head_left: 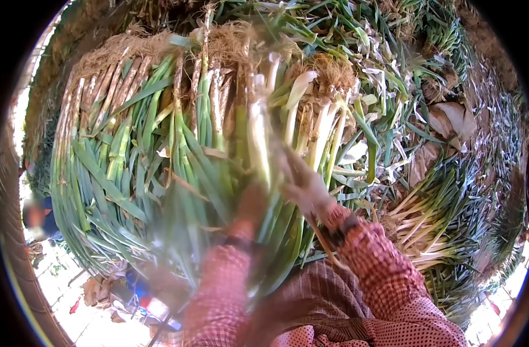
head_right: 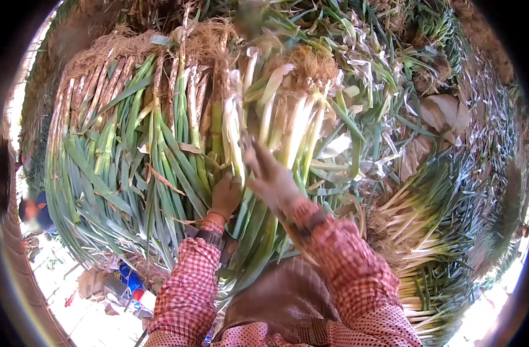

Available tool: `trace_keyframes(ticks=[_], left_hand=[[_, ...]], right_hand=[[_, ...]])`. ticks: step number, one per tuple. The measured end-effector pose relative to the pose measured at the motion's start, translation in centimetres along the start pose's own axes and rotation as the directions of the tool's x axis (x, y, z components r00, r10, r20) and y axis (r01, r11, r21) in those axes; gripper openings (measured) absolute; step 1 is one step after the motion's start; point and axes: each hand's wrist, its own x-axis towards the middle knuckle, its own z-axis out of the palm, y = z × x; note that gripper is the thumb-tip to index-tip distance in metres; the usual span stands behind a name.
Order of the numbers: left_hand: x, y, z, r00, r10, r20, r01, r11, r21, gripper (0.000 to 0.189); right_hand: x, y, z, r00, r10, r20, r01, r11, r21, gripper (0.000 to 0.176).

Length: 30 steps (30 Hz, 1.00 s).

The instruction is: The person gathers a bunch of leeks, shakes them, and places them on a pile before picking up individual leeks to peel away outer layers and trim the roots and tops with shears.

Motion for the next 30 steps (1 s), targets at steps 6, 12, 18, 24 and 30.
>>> trace_keyframes(ticks=[6,12,18,24,30], left_hand=[[1.6,-1.3,0.7,0.994,-0.106,-0.028,0.104,0.992,-0.066,0.031],[2.2,0.4,1.2,0.996,0.019,-0.081,0.009,0.942,0.335,0.026],[9.3,3.7,-7.2,0.998,-0.045,-0.047,0.059,0.937,0.344,0.039],[21.7,15.6,-15.3,0.992,0.052,0.119,-0.087,0.947,0.309,0.040],[26.6,19.2,-17.6,0.798,0.209,-0.565,-0.253,0.967,0.000,0.025]], right_hand=[[5.3,-0.7,-0.1,0.998,-0.057,-0.033,0.055,0.997,-0.056,0.089],[0.7,0.9,-0.2,0.999,-0.049,-0.020,0.044,0.977,-0.209,0.090],[2.5,0.9,-0.3,0.997,-0.017,-0.082,0.007,0.993,-0.116,0.089],[3.0,2.8,0.7,0.992,-0.113,-0.051,0.105,0.985,-0.136,0.089],[7.4,-0.2,0.8,0.983,-0.123,-0.136,0.097,0.978,-0.184,0.089]])
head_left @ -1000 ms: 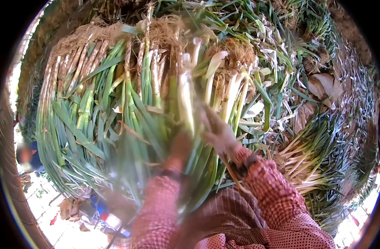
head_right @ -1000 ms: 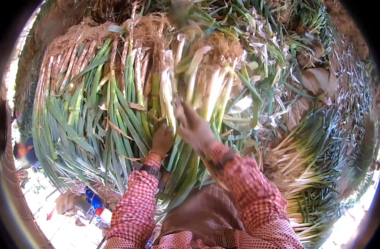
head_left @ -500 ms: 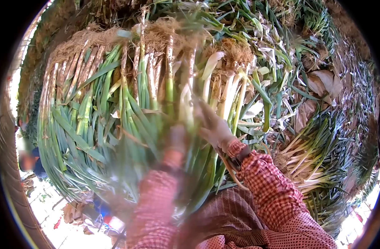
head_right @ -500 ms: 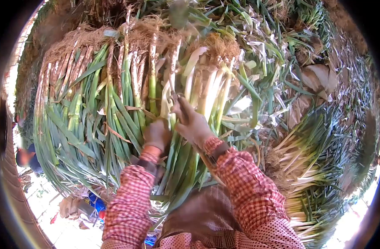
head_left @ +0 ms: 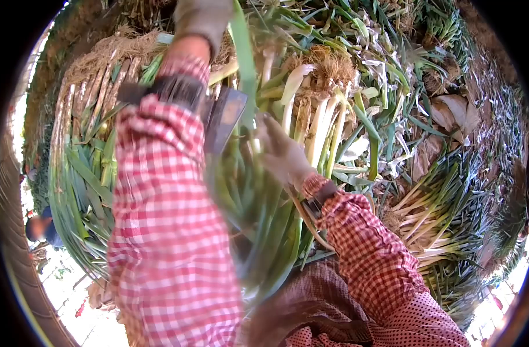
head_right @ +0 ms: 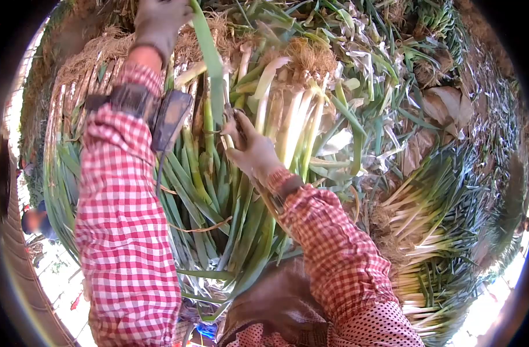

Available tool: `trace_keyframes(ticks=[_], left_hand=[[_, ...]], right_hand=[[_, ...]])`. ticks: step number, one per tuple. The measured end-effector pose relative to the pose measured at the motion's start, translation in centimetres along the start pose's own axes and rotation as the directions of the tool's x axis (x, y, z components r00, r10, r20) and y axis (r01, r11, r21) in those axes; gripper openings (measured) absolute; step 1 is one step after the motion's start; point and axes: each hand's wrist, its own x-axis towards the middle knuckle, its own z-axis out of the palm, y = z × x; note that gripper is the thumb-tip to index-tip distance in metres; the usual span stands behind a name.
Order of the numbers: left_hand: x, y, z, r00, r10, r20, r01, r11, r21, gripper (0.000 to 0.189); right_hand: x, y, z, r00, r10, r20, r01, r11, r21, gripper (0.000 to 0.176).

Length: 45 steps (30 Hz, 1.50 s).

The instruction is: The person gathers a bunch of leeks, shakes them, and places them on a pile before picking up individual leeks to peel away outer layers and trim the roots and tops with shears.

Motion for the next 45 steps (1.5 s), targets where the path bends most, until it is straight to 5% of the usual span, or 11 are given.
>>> trace_keyframes(ticks=[3,6,8,10,15,20,24,28,38,43,45], left_hand=[[-5.4,-3.0,-0.8,0.963,-0.266,0.035,0.265,0.925,-0.273,0.022],[-17.5,-6.9,-0.4,0.850,-0.459,0.260,0.478,0.878,-0.012,0.031],[-26.0,-9.9,1.0,0.971,-0.207,0.119,0.192,0.973,0.128,0.025],[-30.1,-7.7,0.7,0.779,-0.456,0.430,0.281,0.868,0.410,0.025],[-34.4,-8.1,1.9,0.743,-0.367,0.560,0.099,0.887,0.451,0.023],[-28.8,-8.2,0.8,0.807,-0.285,0.517,0.083,0.922,0.379,0.025],[-13.0,-3.0,2.2,0.594,-0.380,0.709,0.224,0.925,0.308,0.036],[-7.5,4.5,3.1,0.817,-0.541,0.200,0.563,0.669,-0.485,0.013],[-31.7,-0.8,4.3,0.577,-0.476,0.664,0.014,0.818,0.575,0.047],[-32.1,-2.3,4.4,0.619,-0.387,0.683,0.098,0.901,0.422,0.041],[-28.7,-0.7,2.2,0.557,-0.378,0.739,0.481,0.873,0.084,0.039]], right_hand=[[1.2,-0.6,-0.3,1.000,0.000,-0.021,-0.001,0.998,-0.063,0.089],[3.4,0.9,0.2,0.988,0.133,-0.084,-0.114,0.973,0.201,0.091],[4.5,1.2,0.2,0.987,0.104,-0.123,-0.068,0.961,0.267,0.092],[6.8,4.0,1.5,0.979,-0.096,-0.182,0.132,0.972,0.195,0.092],[1.0,1.5,-3.0,0.999,-0.036,-0.012,0.037,0.975,0.221,0.088],[-10.8,3.1,-7.0,0.998,-0.004,-0.067,0.013,0.991,0.133,0.089],[-12.4,5.2,-8.4,0.975,0.088,-0.203,-0.036,0.969,0.246,0.090],[-8.9,7.0,-7.9,0.967,-0.031,-0.254,0.056,0.994,0.091,0.089],[-12.0,7.3,-7.6,0.984,0.099,-0.147,-0.058,0.964,0.258,0.092],[-16.2,4.8,-9.6,0.975,0.162,-0.154,-0.121,0.962,0.247,0.094],[-16.1,6.0,-9.9,0.958,0.121,-0.258,-0.033,0.947,0.319,0.095]])
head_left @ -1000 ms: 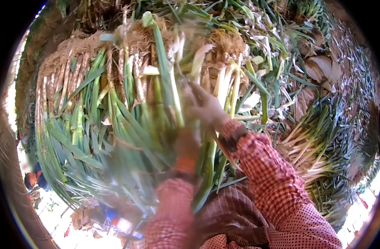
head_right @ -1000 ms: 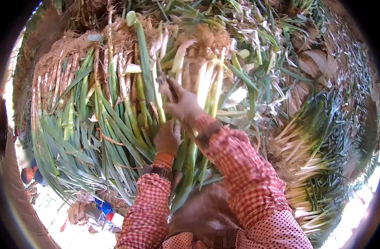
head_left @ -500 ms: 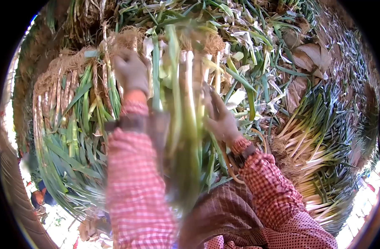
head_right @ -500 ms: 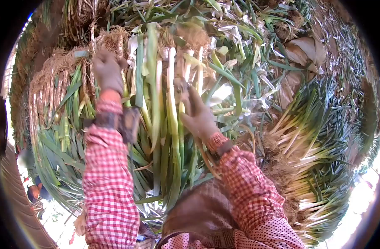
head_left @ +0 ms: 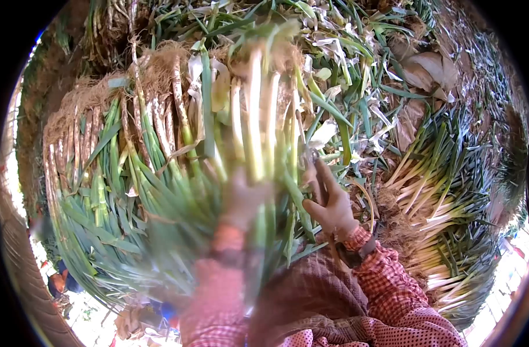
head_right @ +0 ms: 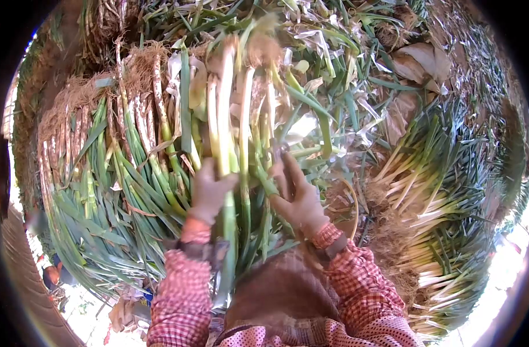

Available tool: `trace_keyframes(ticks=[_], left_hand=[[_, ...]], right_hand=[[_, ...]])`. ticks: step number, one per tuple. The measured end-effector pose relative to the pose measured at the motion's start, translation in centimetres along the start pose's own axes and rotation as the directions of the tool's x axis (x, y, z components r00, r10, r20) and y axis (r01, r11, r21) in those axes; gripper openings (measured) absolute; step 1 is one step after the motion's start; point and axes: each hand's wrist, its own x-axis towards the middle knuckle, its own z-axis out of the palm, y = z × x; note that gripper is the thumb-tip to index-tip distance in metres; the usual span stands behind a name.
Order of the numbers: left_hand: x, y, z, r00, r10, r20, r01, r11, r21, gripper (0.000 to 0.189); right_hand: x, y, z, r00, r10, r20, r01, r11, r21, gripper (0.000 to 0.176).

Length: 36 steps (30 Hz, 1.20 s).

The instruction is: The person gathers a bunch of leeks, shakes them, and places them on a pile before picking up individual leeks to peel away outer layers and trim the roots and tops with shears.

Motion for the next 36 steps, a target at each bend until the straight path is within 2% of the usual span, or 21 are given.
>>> trace_keyframes(ticks=[1,2,3,5,7,8,9,11,13,15,16,17,19,21,23,27,29,31,33,34,36], left_hand=[[-0.8,1.9,-1.5,0.999,0.031,0.023,-0.021,0.936,-0.351,0.040],[-1.7,4.7,-2.8,0.996,0.079,0.050,-0.049,0.901,-0.432,0.041],[-2.1,7.1,-3.8,0.989,0.133,0.070,-0.078,0.854,-0.515,0.041],[-1.2,8.5,-4.6,0.963,0.257,0.088,-0.192,0.874,-0.446,0.043],[0.3,6.6,-3.9,0.974,0.220,0.062,-0.187,0.922,-0.339,0.046],[1.0,4.7,-3.1,0.994,0.104,0.025,-0.100,0.988,-0.119,0.047],[0.9,2.7,-2.2,0.997,0.083,-0.012,-0.082,0.996,0.021,0.048],[0.6,-1.2,-0.4,0.996,0.040,-0.085,-0.013,0.955,0.296,0.049],[0.8,-6.9,2.1,0.966,0.254,-0.056,-0.218,0.907,0.361,0.051],[0.0,-5.3,3.1,0.998,0.046,-0.047,-0.015,0.854,0.520,0.052],[-0.6,-3.7,3.3,0.999,-0.025,-0.034,0.041,0.790,0.611,0.058],[-0.7,-3.3,3.4,0.991,0.098,-0.090,-0.012,0.737,0.676,0.061],[-0.5,-3.2,3.5,0.923,0.349,-0.158,-0.088,0.596,0.798,0.067],[1.0,-5.3,3.9,0.840,0.490,-0.235,-0.213,0.695,0.687,0.075],[3.2,-7.8,4.8,0.823,0.452,-0.342,-0.228,0.816,0.531,0.077],[3.6,-6.7,4.8,0.905,0.213,-0.369,-0.063,0.924,0.378,0.068],[2.8,-6.5,4.7,0.862,0.342,-0.373,-0.171,0.891,0.421,0.061],[2.5,-7.8,5.8,0.827,0.430,-0.362,-0.249,0.857,0.451,0.063],[1.0,-8.7,7.5,0.890,0.343,-0.302,-0.206,0.890,0.406,0.067],[-0.3,-7.7,7.1,0.900,0.368,-0.235,-0.322,0.923,0.213,0.066],[-1.7,-6.8,5.2,0.884,0.462,-0.072,-0.380,0.798,0.468,0.060]], right_hand=[[-0.3,-0.4,-0.1,0.996,-0.089,0.022,0.090,0.995,-0.040,0.095],[-1.1,-2.5,0.1,0.987,0.084,0.134,-0.095,0.993,0.073,0.096],[-1.5,-2.5,0.3,0.980,0.017,0.197,-0.022,0.999,0.025,0.096],[-2.4,-2.4,0.8,0.940,-0.119,0.319,0.140,0.989,-0.043,0.098],[-1.7,-2.2,1.4,0.982,0.075,0.173,-0.107,0.978,0.180,0.095],[-1.2,-2.9,1.1,0.967,0.220,0.128,-0.245,0.940,0.239,0.094],[-0.1,0.1,0.8,0.998,-0.063,0.018,0.061,0.996,0.060,0.092],[1.1,-1.0,0.0,0.996,-0.022,0.081,0.027,0.998,-0.056,0.090],[3.8,0.7,0.4,0.998,-0.010,0.067,0.012,0.999,-0.030,0.094],[6.0,-0.9,0.6,0.988,0.148,0.050,-0.149,0.989,0.013,0.096],[7.4,0.0,1.0,0.997,0.068,-0.043,-0.069,0.997,-0.027,0.095],[8.2,-0.4,1.7,0.991,-0.015,-0.133,0.005,0.997,-0.074,0.095],[7.9,-1.4,2.1,0.997,0.059,0.053,-0.052,0.991,-0.122,0.093],[7.6,-1.8,3.4,0.965,0.000,0.264,0.068,0.966,-0.248,0.091],[9.2,0.3,5.7,0.968,-0.155,0.198,0.213,0.925,-0.316,0.089],[13.5,-1.4,7.6,0.984,0.041,0.175,0.023,0.935,-0.353,0.085],[14.6,-3.4,7.5,0.968,0.180,0.175,-0.118,0.942,-0.315,0.080],[16.3,0.6,8.5,0.993,-0.109,0.037,0.115,0.968,-0.224,0.088],[13.4,-1.5,8.0,0.977,-0.148,0.152,0.179,0.959,-0.220,0.090],[11.3,-3.2,7.5,0.956,0.028,0.292,0.057,0.959,-0.277,0.092],[8.7,-2.1,8.9,0.892,-0.226,0.392,0.334,0.913,-0.234,0.093]])
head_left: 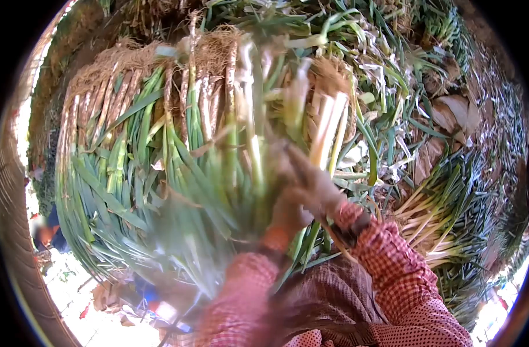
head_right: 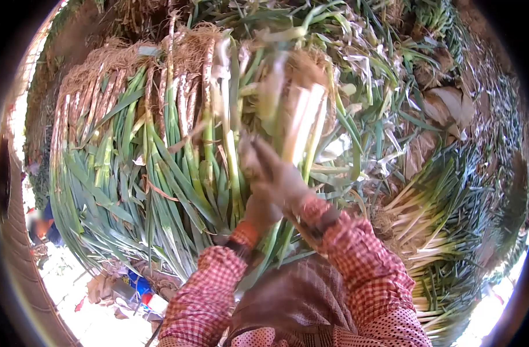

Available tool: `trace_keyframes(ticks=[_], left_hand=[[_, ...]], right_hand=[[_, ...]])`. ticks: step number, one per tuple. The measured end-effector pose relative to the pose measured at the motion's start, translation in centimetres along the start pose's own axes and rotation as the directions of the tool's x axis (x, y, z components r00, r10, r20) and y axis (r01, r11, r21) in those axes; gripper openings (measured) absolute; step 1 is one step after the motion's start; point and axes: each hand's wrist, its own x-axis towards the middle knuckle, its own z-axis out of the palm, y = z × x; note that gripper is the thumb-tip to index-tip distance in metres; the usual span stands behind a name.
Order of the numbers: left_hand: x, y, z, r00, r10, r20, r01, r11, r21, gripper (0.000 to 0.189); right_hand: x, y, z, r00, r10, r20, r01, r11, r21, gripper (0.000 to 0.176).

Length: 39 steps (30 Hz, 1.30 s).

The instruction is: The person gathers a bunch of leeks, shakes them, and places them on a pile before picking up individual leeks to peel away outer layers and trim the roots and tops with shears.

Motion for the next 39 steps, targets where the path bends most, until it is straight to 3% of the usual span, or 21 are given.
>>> trace_keyframes(ticks=[1,3,4,5,6,7,8,10,11,15,16,19,20,23,25,27,28,31,35,36,39], left_hand=[[-0.3,-0.4,-1.5,1.000,-0.013,0.009,0.013,0.999,0.041,0.050],[1.1,-1.8,-6.3,0.965,-0.250,-0.079,0.233,0.957,-0.173,0.033],[2.0,-2.7,-7.8,0.922,-0.380,-0.079,0.341,0.890,-0.304,0.027],[2.1,-5.3,-6.5,0.921,-0.332,-0.206,0.344,0.939,0.027,0.031],[2.1,-7.9,-5.3,0.903,-0.277,-0.329,0.388,0.854,0.347,0.036],[3.4,-7.5,-7.0,0.953,-0.123,-0.278,0.274,0.745,0.608,0.041],[4.8,-6.1,-9.3,0.853,-0.476,-0.215,0.522,0.771,0.364,0.041],[6.6,-5.7,-11.0,0.642,-0.767,-0.001,0.761,0.637,0.125,0.042],[6.8,-6.5,-11.3,0.622,-0.781,0.048,0.771,0.623,0.130,0.042],[7.4,-7.9,-11.5,0.623,-0.781,0.047,0.762,0.619,0.190,0.045],[6.6,-7.9,-11.5,0.704,-0.710,-0.020,0.704,0.694,0.153,0.044],[6.1,-6.9,-12.7,0.777,-0.627,0.058,0.614,0.775,0.151,0.047],[5.4,-8.0,-12.3,0.805,-0.579,0.127,0.565,0.815,0.130,0.049],[4.9,-7.4,-11.1,0.759,-0.623,0.189,0.625,0.779,0.061,0.045],[4.3,-6.8,-10.5,0.784,-0.604,0.146,0.613,0.789,-0.025,0.039],[3.6,-6.4,-10.6,0.821,-0.551,0.148,0.569,0.808,-0.154,0.041],[3.2,-6.0,-10.7,0.893,-0.438,0.103,0.450,0.861,-0.238,0.045],[1.5,-7.1,-10.0,0.858,-0.495,0.135,0.513,0.830,-0.219,0.043],[0.3,-6.8,-10.2,0.762,-0.602,0.239,0.639,0.759,-0.128,0.043],[-0.3,-8.0,-9.4,0.797,-0.551,0.248,0.599,0.776,-0.200,0.041],[-1.3,-7.9,-9.4,0.856,-0.469,0.219,0.498,0.861,-0.104,0.039]], right_hand=[[-0.8,-0.7,0.1,0.990,0.096,0.105,-0.095,0.995,-0.021,0.092],[-1.4,-4.6,0.0,0.909,0.278,0.311,-0.266,0.961,-0.081,0.092],[-1.2,-5.2,0.6,0.896,0.304,0.324,-0.280,0.953,-0.120,0.091],[-1.0,-4.8,1.4,0.900,0.299,0.318,-0.276,0.954,-0.117,0.091],[-0.6,-4.0,2.2,0.906,0.291,0.306,-0.269,0.956,-0.114,0.091],[-0.2,-3.7,2.5,0.903,0.313,0.293,-0.297,0.950,-0.098,0.091],[0.2,-3.5,2.8,0.900,0.334,0.279,-0.325,0.942,-0.081,0.091],[0.8,-3.2,3.3,0.898,0.361,0.252,-0.353,0.932,-0.076,0.092],[0.4,-3.5,3.4,0.893,0.367,0.261,-0.356,0.930,-0.089,0.091],[-4.3,-5.2,2.8,0.879,0.365,0.308,-0.348,0.931,-0.112,0.090],[-5.7,-5.1,2.7,0.892,0.346,0.291,-0.335,0.938,-0.090,0.090],[-6.1,-3.7,3.1,0.943,0.269,0.197,-0.275,0.961,0.006,0.090],[-5.3,-2.4,3.7,0.969,0.210,0.127,-0.218,0.975,0.048,0.090],[-2.6,-2.4,3.1,0.968,0.241,0.062,-0.245,0.968,0.050,0.089],[-1.9,-2.8,2.6,0.967,0.252,0.022,-0.253,0.967,0.027,0.088],[-3.9,-3.0,2.2,0.956,0.270,0.116,-0.282,0.953,0.109,0.087],[-5.7,-2.3,2.6,0.963,0.235,0.129,-0.246,0.967,0.073,0.088],[-7.8,-0.6,3.9,0.992,0.092,0.083,-0.093,0.996,0.008,0.090],[-1.4,-2.2,3.2,0.951,0.288,0.117,-0.291,0.957,0.012,0.089],[0.7,-2.7,3.2,0.949,0.306,0.071,-0.308,0.952,0.004,0.089],[6.5,-0.9,3.2,0.973,0.229,0.003,-0.229,0.973,-0.023,0.087]])
